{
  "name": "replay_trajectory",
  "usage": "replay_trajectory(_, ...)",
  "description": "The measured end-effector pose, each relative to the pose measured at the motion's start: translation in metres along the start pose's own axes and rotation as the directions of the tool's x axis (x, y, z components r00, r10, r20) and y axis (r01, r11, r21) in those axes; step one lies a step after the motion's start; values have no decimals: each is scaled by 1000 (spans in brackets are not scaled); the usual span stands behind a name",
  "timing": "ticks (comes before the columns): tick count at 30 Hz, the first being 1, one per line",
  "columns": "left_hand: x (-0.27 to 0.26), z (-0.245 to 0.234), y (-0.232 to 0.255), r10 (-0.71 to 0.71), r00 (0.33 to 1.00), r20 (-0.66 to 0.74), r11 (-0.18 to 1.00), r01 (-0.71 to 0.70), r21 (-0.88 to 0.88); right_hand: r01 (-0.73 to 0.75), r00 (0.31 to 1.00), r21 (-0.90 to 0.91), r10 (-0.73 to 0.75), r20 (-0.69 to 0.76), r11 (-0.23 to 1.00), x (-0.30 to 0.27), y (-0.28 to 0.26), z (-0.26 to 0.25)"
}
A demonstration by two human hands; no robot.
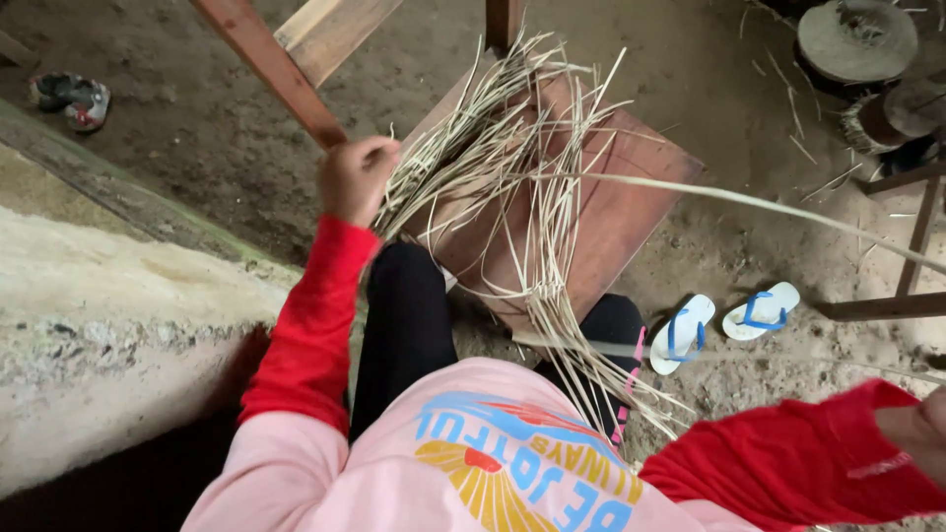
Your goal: Weaving thin straw strands together to create a patterned mat or craft item
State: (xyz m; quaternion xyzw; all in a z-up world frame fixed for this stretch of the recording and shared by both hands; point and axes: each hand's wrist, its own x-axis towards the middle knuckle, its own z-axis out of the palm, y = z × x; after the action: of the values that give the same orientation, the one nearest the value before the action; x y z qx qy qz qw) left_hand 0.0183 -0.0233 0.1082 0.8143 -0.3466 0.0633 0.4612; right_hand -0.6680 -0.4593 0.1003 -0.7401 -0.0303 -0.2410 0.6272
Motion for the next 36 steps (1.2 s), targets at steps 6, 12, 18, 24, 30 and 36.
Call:
replay_trajectory(6,-20,-30,152,379,925,-37,867,-369,-336,-41,778,-910,-559,-288,413,256,-86,308)
replay_trajectory(12,-73,44,180,620,673,404,701,-243,-671,57,827,-273,-198,-526,960,287,-75,326)
replay_trajectory(18,-102,75,160,375,623,687,543,452,-707,14,381,78,67,-922,997,301,-82,302)
replay_trajectory(24,-114,51,154,399,180,899,617,672,-409,-5,215,-68,-65,-974,998,272,-36,220)
replay_trajectory(30,-109,61,134,101,401,910,469,788,-399,-586,695,-773,-340,-633,243,242,11,213)
replay_trajectory(36,-106,55,147,49,305,951,166,937,-309,113,765,-957,-638,-88,268,270,-5,348)
